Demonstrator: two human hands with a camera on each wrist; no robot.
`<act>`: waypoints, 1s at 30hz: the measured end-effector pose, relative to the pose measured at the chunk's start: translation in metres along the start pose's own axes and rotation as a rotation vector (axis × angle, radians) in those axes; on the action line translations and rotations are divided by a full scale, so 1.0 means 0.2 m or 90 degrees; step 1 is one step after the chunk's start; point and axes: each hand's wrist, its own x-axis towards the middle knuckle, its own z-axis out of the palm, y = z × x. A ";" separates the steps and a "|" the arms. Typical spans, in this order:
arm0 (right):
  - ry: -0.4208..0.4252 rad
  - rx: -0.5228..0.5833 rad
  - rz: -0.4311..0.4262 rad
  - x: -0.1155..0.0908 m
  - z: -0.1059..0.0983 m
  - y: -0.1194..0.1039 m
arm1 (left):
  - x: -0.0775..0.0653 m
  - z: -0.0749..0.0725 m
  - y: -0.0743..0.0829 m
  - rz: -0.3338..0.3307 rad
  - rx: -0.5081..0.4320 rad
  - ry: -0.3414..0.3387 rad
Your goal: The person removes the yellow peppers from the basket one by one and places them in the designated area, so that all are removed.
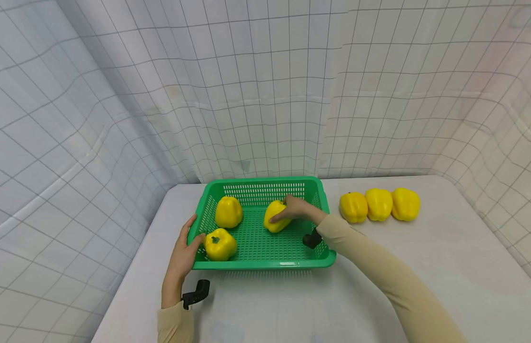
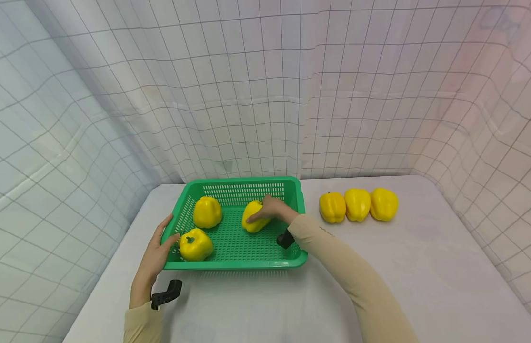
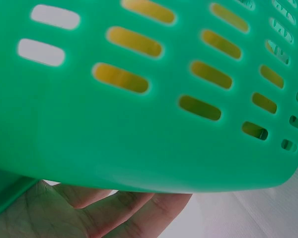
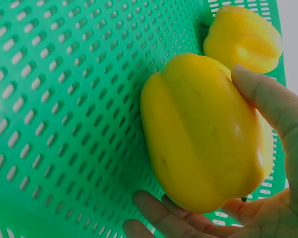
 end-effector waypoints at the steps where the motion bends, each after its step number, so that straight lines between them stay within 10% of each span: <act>1: 0.002 0.009 -0.003 0.00 0.00 0.00 | 0.00 0.00 0.00 0.000 0.000 0.000; 30: 0.109 0.018 -0.074 -0.04 0.01 -0.02 | 0.00 0.00 0.00 0.009 0.002 -0.002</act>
